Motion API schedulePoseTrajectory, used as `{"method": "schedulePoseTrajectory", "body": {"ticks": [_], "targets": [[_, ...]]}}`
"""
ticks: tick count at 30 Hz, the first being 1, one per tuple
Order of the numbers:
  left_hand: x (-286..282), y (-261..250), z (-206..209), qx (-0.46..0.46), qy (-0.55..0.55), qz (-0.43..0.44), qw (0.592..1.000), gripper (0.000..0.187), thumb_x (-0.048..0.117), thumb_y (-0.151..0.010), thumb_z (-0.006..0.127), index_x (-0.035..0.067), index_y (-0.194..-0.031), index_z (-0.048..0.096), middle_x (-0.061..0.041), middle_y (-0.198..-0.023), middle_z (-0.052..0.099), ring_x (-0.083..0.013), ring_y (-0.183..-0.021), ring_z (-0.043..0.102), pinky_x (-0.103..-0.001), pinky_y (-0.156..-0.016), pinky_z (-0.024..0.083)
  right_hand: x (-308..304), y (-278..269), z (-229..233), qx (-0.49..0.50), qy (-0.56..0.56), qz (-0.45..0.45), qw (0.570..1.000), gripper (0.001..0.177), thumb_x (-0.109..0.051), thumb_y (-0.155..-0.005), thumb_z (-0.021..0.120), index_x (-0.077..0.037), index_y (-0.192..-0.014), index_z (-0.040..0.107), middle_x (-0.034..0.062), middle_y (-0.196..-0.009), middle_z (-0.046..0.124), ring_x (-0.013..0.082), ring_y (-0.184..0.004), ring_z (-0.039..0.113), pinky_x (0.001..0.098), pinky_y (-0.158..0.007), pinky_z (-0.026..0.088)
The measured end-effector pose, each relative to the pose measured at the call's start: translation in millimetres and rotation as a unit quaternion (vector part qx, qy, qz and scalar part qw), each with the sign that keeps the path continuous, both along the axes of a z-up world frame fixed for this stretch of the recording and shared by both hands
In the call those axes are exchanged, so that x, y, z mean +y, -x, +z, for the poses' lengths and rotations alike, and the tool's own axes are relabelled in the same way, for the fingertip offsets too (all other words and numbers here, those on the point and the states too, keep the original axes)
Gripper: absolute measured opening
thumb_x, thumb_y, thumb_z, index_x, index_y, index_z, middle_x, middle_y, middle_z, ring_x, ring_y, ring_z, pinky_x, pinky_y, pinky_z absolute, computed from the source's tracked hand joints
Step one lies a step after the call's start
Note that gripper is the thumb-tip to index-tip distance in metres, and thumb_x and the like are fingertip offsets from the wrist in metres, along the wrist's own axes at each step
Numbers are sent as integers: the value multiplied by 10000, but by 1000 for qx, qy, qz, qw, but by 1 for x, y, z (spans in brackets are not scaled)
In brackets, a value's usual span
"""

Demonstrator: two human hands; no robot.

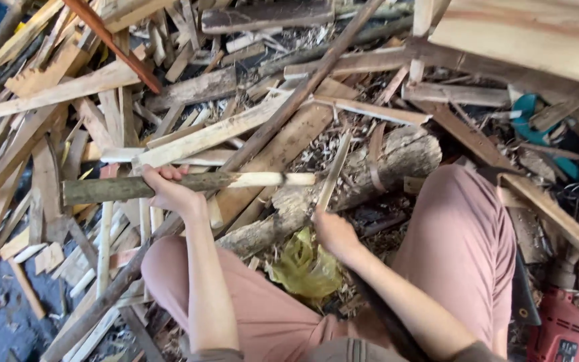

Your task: Carving a wooden branch with a small knife while sitting on the floor

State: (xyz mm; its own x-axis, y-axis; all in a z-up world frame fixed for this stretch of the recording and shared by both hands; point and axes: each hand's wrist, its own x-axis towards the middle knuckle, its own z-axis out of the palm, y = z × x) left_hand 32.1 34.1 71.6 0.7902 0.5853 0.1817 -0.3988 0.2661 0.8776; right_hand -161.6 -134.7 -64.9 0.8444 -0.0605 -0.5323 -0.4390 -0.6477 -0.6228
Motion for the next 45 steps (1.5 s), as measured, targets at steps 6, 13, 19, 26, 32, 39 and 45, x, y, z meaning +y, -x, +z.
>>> {"method": "schedulePoseTrajectory", "body": {"ticks": [6,13,19,26,32,39,45], "targets": [[6,15,-2,-20,-5,-91,996,290,220,-934,617,170,-710,440,62,-588,340,-68,-476,383,-245,-475,470,-4,4,-14,7,-22,-34,999,431,-79,-943,458,39,-1355,496,335,-1063,723,492,-1050,710,621,-879,567],[14,12,-1,-4,5,-16,1000,232,179,-876,627,145,-707,472,44,-591,413,-86,-482,432,-284,-473,502,-10,0,-45,26,-15,-35,999,383,-95,-948,478,8,-1311,547,317,-1101,720,488,-1079,701,612,-895,561],[33,-10,-21,20,22,-52,998,240,222,-914,594,191,-730,442,89,-625,394,-47,-529,424,-238,-497,492,-8,14,15,-17,-74,-64,995,372,-96,-942,473,32,-1279,566,354,-1077,716,510,-1065,700,622,-882,560],[42,5,-17,-80,-20,-285,955,269,274,-937,503,210,-742,328,36,-691,352,-114,-653,396,-269,-785,490,-6,3,-78,14,-30,-52,998,394,-195,-960,526,-20,-1312,506,299,-1045,723,484,-1024,716,610,-881,567],[48,-4,-30,-87,0,-242,966,240,231,-928,490,220,-751,328,36,-675,352,-110,-604,379,-259,-720,468,10,27,35,-34,2,17,999,492,-64,-917,495,53,-1395,465,338,-1009,720,492,-977,729,597,-820,586],[57,-4,-39,-79,4,-209,975,228,207,-908,517,221,-742,362,37,-665,391,-106,-584,399,-256,-694,477,-10,-9,-92,19,-22,-41,999,602,-173,-883,628,31,-1418,439,345,-1049,710,508,-1000,716,635,-842,562],[57,-10,-42,-69,9,-154,986,219,181,-872,526,207,-731,360,33,-649,405,-108,-562,412,-255,-652,465,13,30,36,-30,-9,22,999,469,-43,-936,460,51,-1395,455,351,-1002,711,518,-976,721,626,-821,579]]}}
